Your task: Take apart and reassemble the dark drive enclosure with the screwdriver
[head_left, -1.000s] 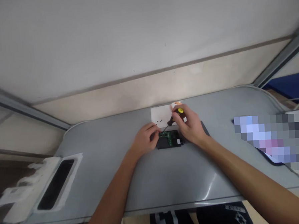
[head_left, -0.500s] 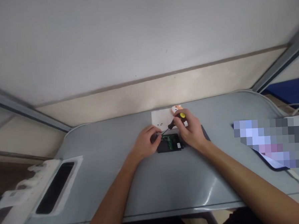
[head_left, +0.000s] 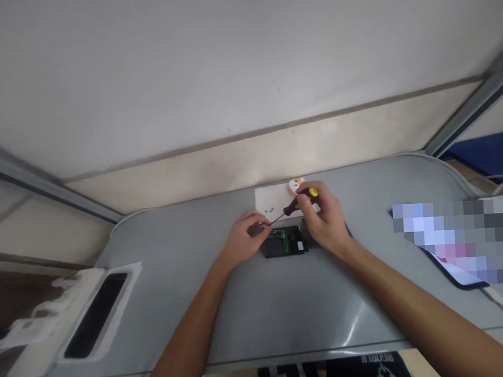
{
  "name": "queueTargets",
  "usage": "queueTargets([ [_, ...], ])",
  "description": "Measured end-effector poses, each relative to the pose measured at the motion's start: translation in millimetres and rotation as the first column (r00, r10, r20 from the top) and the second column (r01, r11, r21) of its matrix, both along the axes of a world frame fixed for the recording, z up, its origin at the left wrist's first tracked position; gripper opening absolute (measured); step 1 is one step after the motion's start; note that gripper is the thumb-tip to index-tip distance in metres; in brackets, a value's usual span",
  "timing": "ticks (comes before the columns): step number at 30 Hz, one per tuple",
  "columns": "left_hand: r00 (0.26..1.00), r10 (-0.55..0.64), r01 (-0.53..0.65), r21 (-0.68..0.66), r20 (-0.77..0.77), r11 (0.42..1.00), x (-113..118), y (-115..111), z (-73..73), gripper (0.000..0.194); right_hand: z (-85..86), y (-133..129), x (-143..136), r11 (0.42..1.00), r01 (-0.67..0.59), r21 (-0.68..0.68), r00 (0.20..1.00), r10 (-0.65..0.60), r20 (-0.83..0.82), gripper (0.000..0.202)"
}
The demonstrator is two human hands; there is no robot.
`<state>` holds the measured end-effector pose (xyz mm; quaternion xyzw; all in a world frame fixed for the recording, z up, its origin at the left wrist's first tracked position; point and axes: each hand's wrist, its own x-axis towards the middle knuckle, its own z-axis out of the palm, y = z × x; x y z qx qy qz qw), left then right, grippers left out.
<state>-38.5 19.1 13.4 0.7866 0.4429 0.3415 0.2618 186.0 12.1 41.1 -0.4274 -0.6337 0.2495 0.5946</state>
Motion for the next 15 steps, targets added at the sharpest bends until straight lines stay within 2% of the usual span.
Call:
queueTargets([
  [5, 0.993, 0.031, -0.02, 0.098, -0.111, 0.995, -1.2, -1.1, -2.7, 0.007, 2.9, 0.5, 2.5, 0.999, 0.034, -0.001, 0.999, -0.034, 0.004, 0.016],
  [10, 0.975, 0.006, 0.054, 0.265, -0.22, 0.963, 1.4, -4.7, 3.0, 0.01, 5.6, -0.1, 4.7, 0.997, 0.079, 0.016, 0.997, -0.079, 0.0, 0.016],
  [15, 0.966, 0.014, 0.069, 0.308, -0.259, 0.949, -0.2, -5.0, 4.8, 0.016, 4.5, -2.0, 3.9, 0.998, 0.057, 0.028, 0.998, -0.056, -0.033, 0.014],
])
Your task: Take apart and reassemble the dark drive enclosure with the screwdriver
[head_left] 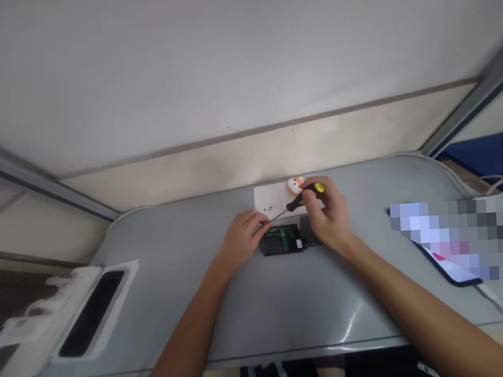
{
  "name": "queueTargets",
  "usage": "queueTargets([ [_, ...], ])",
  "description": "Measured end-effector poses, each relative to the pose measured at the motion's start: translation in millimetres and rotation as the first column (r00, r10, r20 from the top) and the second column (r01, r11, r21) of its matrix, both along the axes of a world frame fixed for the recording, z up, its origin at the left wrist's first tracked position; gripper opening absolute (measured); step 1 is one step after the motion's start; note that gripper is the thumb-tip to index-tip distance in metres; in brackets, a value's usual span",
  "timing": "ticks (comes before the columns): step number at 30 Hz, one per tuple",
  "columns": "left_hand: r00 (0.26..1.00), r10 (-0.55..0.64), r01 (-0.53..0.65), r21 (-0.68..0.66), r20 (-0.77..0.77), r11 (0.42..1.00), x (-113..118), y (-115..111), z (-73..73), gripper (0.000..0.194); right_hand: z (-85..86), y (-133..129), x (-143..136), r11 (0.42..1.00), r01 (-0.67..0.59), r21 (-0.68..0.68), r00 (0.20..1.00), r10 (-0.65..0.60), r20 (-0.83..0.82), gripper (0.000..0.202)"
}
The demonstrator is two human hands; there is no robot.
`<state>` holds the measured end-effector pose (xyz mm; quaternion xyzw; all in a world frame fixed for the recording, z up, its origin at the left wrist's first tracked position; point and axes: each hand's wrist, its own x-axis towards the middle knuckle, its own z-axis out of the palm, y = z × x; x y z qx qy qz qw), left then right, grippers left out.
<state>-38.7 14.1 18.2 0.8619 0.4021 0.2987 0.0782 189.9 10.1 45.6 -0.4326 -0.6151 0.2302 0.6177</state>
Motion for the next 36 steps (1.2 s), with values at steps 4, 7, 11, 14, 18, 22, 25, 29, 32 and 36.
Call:
queueTargets([
  [4, 0.999, -0.004, 0.005, 0.053, -0.033, 0.999, -2.8, 1.6, -1.4, 0.019, -4.1, 0.0, -1.4, 1.0, -0.023, 0.011, 1.0, 0.023, 0.004, 0.01],
  [7, 0.999, -0.011, 0.014, 0.093, -0.031, 0.996, -2.3, 2.0, -3.4, 0.018, -7.0, 1.2, -1.6, 0.999, -0.033, 0.0, 0.999, 0.033, 0.023, 0.009],
  [11, 0.998, -0.019, 0.025, 0.102, -0.065, 0.995, -0.4, 1.7, -6.7, 0.018, -5.9, 1.1, -1.0, 1.0, -0.028, 0.003, 1.0, 0.028, 0.013, 0.009],
  [14, 0.996, -0.009, 0.019, 0.115, -0.084, 0.993, 0.2, 1.5, -7.9, 0.02, -2.5, -0.2, -0.7, 0.999, -0.026, 0.025, 1.0, 0.026, -0.001, 0.009],
  [18, 0.997, -0.001, 0.01, 0.114, -0.081, 0.993, 0.9, 1.2, -6.8, 0.021, -0.4, -1.2, -0.6, 0.999, -0.019, 0.035, 0.999, 0.018, 0.038, 0.009],
  [22, 0.997, 0.0, 0.009, 0.123, -0.073, 0.992, 0.9, 0.9, -5.0, 0.019, -0.1, -1.4, -0.7, 0.999, -0.031, 0.033, 0.999, 0.029, 0.033, 0.008],
  [25, 0.997, -0.003, 0.013, 0.139, -0.071, 0.99, -0.1, 1.1, -4.3, 0.018, 0.6, -2.0, -1.3, 0.999, -0.034, 0.025, 0.999, 0.033, 0.023, 0.007],
  [29, 0.997, 0.004, 0.006, 0.129, -0.079, 0.992, -1.0, 0.7, -3.6, 0.017, 1.4, -2.5, -2.1, 1.0, -0.025, 0.015, 0.999, 0.025, 0.027, 0.006],
  [32, 0.995, 0.007, 0.005, 0.122, -0.099, 0.993, -0.8, -0.5, -2.5, 0.017, 1.1, -2.3, -1.9, 1.0, -0.026, 0.017, 0.999, 0.026, 0.023, 0.007],
  [36, 0.993, 0.0, 0.014, 0.112, -0.122, 0.994, -0.7, -1.8, -0.7, 0.016, -1.3, -2.2, -1.4, 1.0, -0.005, 0.024, 1.0, 0.005, 0.021, 0.009],
])
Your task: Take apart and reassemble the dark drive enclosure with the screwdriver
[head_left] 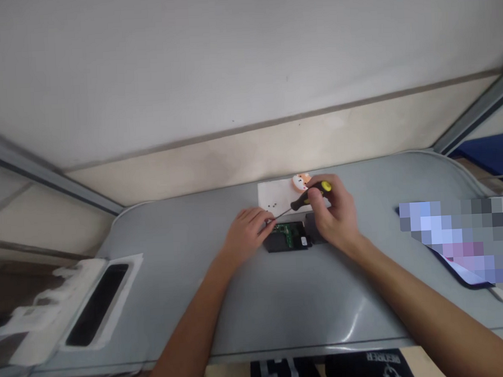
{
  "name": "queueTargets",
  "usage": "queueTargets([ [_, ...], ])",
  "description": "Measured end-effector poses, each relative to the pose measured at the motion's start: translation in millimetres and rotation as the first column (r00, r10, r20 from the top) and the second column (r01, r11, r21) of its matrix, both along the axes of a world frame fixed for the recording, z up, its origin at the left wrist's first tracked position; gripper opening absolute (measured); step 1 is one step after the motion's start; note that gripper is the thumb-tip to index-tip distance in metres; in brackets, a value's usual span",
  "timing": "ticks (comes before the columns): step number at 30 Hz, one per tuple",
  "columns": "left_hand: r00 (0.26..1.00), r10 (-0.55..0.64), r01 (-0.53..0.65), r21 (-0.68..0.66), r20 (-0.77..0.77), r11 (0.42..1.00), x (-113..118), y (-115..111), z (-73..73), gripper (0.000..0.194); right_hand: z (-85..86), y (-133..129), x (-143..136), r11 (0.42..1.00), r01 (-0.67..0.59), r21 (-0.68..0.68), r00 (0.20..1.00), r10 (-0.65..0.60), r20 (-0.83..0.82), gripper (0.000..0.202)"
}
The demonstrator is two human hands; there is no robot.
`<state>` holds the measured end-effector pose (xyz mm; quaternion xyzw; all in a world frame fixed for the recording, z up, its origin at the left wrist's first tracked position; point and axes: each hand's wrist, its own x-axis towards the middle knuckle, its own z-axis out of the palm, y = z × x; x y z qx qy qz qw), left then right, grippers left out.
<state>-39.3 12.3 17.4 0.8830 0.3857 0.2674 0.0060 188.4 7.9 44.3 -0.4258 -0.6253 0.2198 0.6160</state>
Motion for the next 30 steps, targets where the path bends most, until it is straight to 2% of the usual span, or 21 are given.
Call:
queueTargets([
  [8, 0.997, 0.017, -0.018, -0.009, -0.079, 1.0, -2, -2, 3.7, 0.012, -5.9, -1, -2, 1.0, -0.014, -0.009, 0.999, 0.014, 0.033, 0.006],
  [12, 0.991, 0.016, -0.017, -0.013, -0.134, 1.0, -1, -4, 7.7, 0.012, -5.4, -1, -3, 0.999, 0.032, 0.036, 0.994, -0.036, 0.103, 0.005],
  [16, 0.983, -0.005, 0.004, -0.005, -0.183, 1.0, 1, -6, 8.9, 0.013, -3.9, -2, -2, 1.0, 0.02, 0.013, 0.992, -0.022, 0.123, 0.006],
  [21, 0.993, 0.0, -0.005, -0.05, -0.118, 0.999, 3, -8, 8.2, 0.01, -6.7, -1, -1, 1.0, -0.023, -0.014, 0.99, 0.025, 0.141, 0.011],
  [26, 0.998, 0.02, -0.026, -0.12, -0.053, 0.992, 1, -5, 7.4, 0.021, -15.4, 2, -2, 0.995, -0.039, -0.09, 0.991, 0.05, 0.122, 0.013],
  [30, 0.999, 0.015, -0.024, -0.177, -0.049, 0.984, -2, -3, 5.7, 0.022, -19.2, 3, -3, 0.993, -0.041, -0.11, 0.99, 0.055, 0.128, 0.015],
])
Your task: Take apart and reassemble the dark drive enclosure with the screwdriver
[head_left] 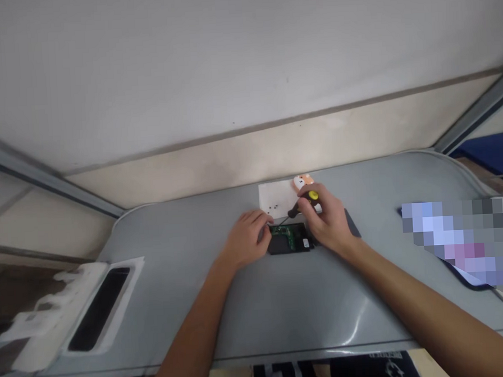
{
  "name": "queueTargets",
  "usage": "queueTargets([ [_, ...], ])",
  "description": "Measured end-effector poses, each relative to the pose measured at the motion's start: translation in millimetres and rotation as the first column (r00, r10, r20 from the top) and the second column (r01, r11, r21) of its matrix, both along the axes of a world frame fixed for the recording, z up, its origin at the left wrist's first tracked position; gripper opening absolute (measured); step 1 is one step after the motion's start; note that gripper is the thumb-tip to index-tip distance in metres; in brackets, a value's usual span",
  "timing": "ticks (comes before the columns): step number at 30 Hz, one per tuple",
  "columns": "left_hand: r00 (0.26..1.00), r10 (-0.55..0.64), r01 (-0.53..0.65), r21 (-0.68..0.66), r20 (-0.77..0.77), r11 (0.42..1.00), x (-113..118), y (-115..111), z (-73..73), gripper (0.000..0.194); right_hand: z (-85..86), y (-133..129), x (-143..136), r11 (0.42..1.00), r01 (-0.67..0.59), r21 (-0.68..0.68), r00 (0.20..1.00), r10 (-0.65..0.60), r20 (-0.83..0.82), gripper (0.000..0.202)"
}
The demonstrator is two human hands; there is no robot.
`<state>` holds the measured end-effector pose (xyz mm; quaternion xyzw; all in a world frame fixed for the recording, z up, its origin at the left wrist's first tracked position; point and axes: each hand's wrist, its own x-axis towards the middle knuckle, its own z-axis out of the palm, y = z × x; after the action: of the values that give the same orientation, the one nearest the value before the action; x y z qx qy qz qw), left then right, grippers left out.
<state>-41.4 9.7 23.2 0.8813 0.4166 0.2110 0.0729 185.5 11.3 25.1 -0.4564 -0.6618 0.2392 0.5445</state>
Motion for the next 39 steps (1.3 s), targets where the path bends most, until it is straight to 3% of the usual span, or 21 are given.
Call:
queueTargets([
  [25, 0.995, -0.037, 0.042, -0.056, 0.093, 0.998, 3, 2, -7.3, 0.02, -2.0, 1, -3, 0.996, -0.034, -0.088, 0.999, 0.031, -0.034, 0.018],
  [31, 0.998, -0.028, 0.029, -0.017, 0.056, 0.999, 4, 3, -13.4, 0.019, 10.8, 13, -17, 1.0, -0.012, 0.027, 0.998, 0.013, -0.066, 0.021],
  [35, 0.998, -0.028, 0.029, -0.004, 0.061, 1.0, 5, 4, -14.1, 0.019, 16.7, 30, -39, 0.987, -0.161, -0.011, 0.967, 0.156, -0.203, 0.019],
  [39, 0.994, -0.034, 0.037, -0.022, 0.101, 0.999, 4, 4, -14.2, 0.018, 17.7, 38, -58, 0.931, -0.362, -0.043, 0.849, 0.31, -0.428, 0.027],
])
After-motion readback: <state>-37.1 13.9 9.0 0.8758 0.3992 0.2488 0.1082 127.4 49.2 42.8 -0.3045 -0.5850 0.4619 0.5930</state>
